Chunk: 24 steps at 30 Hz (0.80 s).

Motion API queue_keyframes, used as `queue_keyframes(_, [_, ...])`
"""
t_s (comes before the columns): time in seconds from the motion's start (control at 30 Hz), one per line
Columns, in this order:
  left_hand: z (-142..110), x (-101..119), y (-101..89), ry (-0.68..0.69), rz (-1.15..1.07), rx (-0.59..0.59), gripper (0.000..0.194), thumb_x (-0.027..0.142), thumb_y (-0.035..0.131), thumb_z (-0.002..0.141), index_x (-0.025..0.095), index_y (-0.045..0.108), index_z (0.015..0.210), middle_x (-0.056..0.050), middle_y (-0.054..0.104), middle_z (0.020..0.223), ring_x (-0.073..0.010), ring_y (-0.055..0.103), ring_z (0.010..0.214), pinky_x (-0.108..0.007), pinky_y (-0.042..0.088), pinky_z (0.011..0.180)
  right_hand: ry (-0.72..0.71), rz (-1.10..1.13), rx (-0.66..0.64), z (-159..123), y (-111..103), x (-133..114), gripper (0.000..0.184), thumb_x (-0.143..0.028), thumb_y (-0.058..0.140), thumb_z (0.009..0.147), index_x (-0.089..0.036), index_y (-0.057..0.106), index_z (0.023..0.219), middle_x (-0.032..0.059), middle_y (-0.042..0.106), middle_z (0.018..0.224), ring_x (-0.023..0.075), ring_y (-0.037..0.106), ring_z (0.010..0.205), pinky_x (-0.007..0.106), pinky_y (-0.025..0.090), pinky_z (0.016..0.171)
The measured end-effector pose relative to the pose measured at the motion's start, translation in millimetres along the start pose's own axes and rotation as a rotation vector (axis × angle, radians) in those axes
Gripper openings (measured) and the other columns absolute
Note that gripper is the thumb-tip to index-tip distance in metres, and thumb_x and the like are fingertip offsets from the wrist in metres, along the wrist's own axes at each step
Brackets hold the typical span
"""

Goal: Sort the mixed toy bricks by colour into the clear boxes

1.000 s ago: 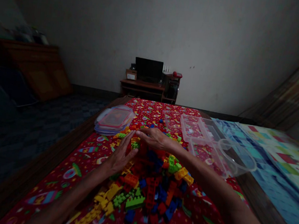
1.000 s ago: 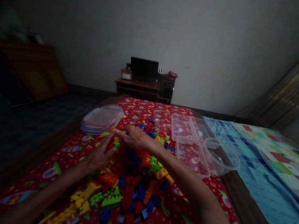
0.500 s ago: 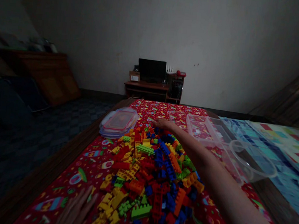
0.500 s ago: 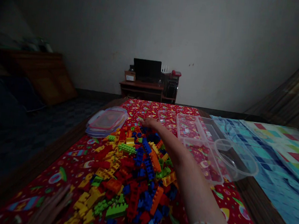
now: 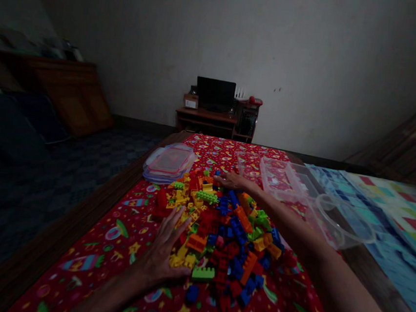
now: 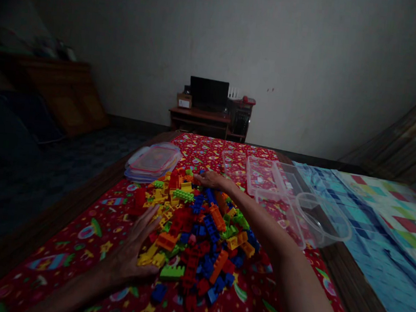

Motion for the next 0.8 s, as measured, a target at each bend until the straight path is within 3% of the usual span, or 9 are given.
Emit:
queue_keyframes(0.13, [28, 16, 3.5, 0.031, -0.002, 0.056, 0.090, 0.063, 0.057, 0.075, 0.033, 0.014, 0.148, -0.010, 0.010, 0.156, -0.0391, 0.011, 0.141, -0.060, 0.017, 0.110, -0.042, 0.072, 0.018, -28, -5, -6, 0.051, -0.048, 0.027, 0.097, -0.014, 0.064, 0.091, 0.0070, 0.066, 0.086, 0.0156, 0.058, 0.077, 0.024, 0.041, 0.069])
queue_keyframes(0.23, [56, 29, 4.4, 0.037, 0.009, 0.113, 0.080, 0.053, 0.056, 0.080, 0.030, 0.018, 0.147, -0.011, 0.015, 0.155, -0.0354, 0.013, 0.141, -0.057, 0.016, 0.112, -0.086, 0.106, 0.034, -45, -9, -13, 0.051, -0.048, 0.027, 0.096, -0.014, 0.058, 0.075, 0.0009, 0.053, 0.067, 0.0112, 0.047, 0.061, 0.024, 0.035, 0.060])
queue_keyframes(0.4, [107, 47, 6.4, 0.022, -0.067, 0.205, 0.067, 0.047, 0.049, 0.087, 0.026, 0.024, 0.145, -0.010, 0.023, 0.153, -0.0292, 0.019, 0.141, -0.050, 0.021, 0.114, -0.104, 0.208, 0.065, -70, -13, -12, 0.048, -0.049, 0.024, 0.096, -0.018, 0.041, 0.064, -0.0032, 0.038, 0.060, 0.0093, 0.035, 0.056, 0.024, 0.028, 0.055])
queue_keyframes(0.6, [157, 49, 17.1, -0.063, -0.206, 0.244, 0.060, 0.048, 0.039, 0.092, 0.020, 0.027, 0.143, -0.012, 0.032, 0.149, -0.0248, 0.026, 0.139, -0.045, 0.026, 0.113, -0.049, 0.302, 0.356, -92, -25, 5, 0.047, -0.051, 0.019, 0.094, -0.020, 0.033, 0.063, -0.0036, 0.032, 0.059, 0.0096, 0.032, 0.056, 0.024, 0.026, 0.054])
queue_keyframes(0.7, [164, 39, 11.6, -0.070, -0.171, 0.272, 0.058, 0.049, 0.037, 0.092, 0.017, 0.034, 0.140, -0.014, 0.038, 0.145, -0.0253, 0.030, 0.137, -0.045, 0.027, 0.113, 0.069, 0.243, 0.451, -101, -28, 16, 0.051, -0.052, 0.018, 0.094, -0.019, 0.040, 0.062, -0.0026, 0.036, 0.057, 0.0103, 0.036, 0.054, 0.025, 0.027, 0.053])
queue_keyframes(0.8, [146, 18, -12.0, -0.110, -0.117, 0.339, 0.053, 0.046, 0.029, 0.094, 0.017, 0.038, 0.136, -0.013, 0.043, 0.141, -0.0234, 0.036, 0.133, -0.045, 0.027, 0.112, 0.090, 0.187, 0.509, -128, -32, 17, 0.058, -0.051, 0.017, 0.095, -0.015, 0.057, 0.076, 0.0028, 0.054, 0.066, 0.0150, 0.050, 0.063, 0.026, 0.037, 0.059])
Point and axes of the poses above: each hand's wrist, its own z-axis towards the middle knuckle, its own y-axis out of the palm, x = y × z, the point moved 4 cm from there along z, towards the middle knuckle
